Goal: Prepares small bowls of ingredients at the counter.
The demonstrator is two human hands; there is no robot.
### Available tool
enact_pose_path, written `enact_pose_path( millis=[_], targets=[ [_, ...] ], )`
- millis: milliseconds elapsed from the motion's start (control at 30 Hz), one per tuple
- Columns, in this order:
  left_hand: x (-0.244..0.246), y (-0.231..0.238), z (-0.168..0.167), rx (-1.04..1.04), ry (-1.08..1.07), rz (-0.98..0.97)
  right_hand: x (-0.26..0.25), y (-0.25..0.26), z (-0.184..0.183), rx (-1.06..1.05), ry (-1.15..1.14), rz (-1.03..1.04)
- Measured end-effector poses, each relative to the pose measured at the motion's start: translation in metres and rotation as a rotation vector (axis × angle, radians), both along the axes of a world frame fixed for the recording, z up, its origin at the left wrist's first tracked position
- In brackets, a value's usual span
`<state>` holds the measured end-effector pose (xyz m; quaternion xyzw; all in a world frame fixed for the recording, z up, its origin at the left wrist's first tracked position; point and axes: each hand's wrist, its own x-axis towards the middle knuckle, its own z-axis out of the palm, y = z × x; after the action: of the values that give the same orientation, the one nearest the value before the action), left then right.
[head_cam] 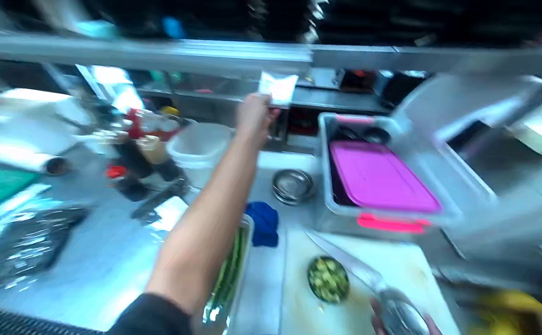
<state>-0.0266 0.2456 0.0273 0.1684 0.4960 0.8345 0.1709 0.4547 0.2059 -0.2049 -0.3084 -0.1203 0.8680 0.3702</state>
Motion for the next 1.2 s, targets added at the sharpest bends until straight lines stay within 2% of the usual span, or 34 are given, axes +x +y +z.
enact_pose_path(
  millis=[67, 133, 267, 367, 467, 533, 733, 867, 967, 1200],
  targets=[
    [0.046, -0.026, -0.027, -0.151, 0.085, -0.077, -0.011, 0.003, 0.008, -0.036, -0.146, -0.128],
    [0.098, -0.053, -0.076, -0.247, 0.121, -0.171, -0.023, 0.011, 0.018, -0.037, -0.285, -0.217],
    [0.183, -0.109, -0.201, -0.494, 0.003, -0.315, -0.038, 0.029, 0.023, 0.066, -0.426, -0.205],
    [0.218, -0.154, -0.249, -0.614, 0.018, -0.392, -0.049, 0.037, 0.018, 0.242, -0.511, -0.234],
    [0.227, -0.195, -0.258, -0.644, 0.075, -0.385, -0.066, 0.035, 0.008, 0.429, -0.647, -0.184],
    [0.222, -0.213, -0.253, -0.616, 0.100, -0.339, -0.078, 0.032, -0.001, 0.480, -0.690, -0.144],
    [0.201, -0.240, -0.228, -0.577, 0.145, -0.137, -0.088, 0.038, -0.008, 0.639, -0.736, -0.068],
    [0.198, -0.244, -0.230, -0.572, 0.125, -0.089, -0.086, 0.045, -0.005, 0.631, -0.699, -0.012],
    [0.201, -0.244, -0.230, -0.570, 0.127, -0.128, -0.083, 0.048, -0.004, 0.573, -0.680, -0.071],
    [0.211, -0.240, -0.231, -0.589, 0.123, -0.184, -0.070, 0.053, -0.008, 0.473, -0.683, -0.071]
  ],
)
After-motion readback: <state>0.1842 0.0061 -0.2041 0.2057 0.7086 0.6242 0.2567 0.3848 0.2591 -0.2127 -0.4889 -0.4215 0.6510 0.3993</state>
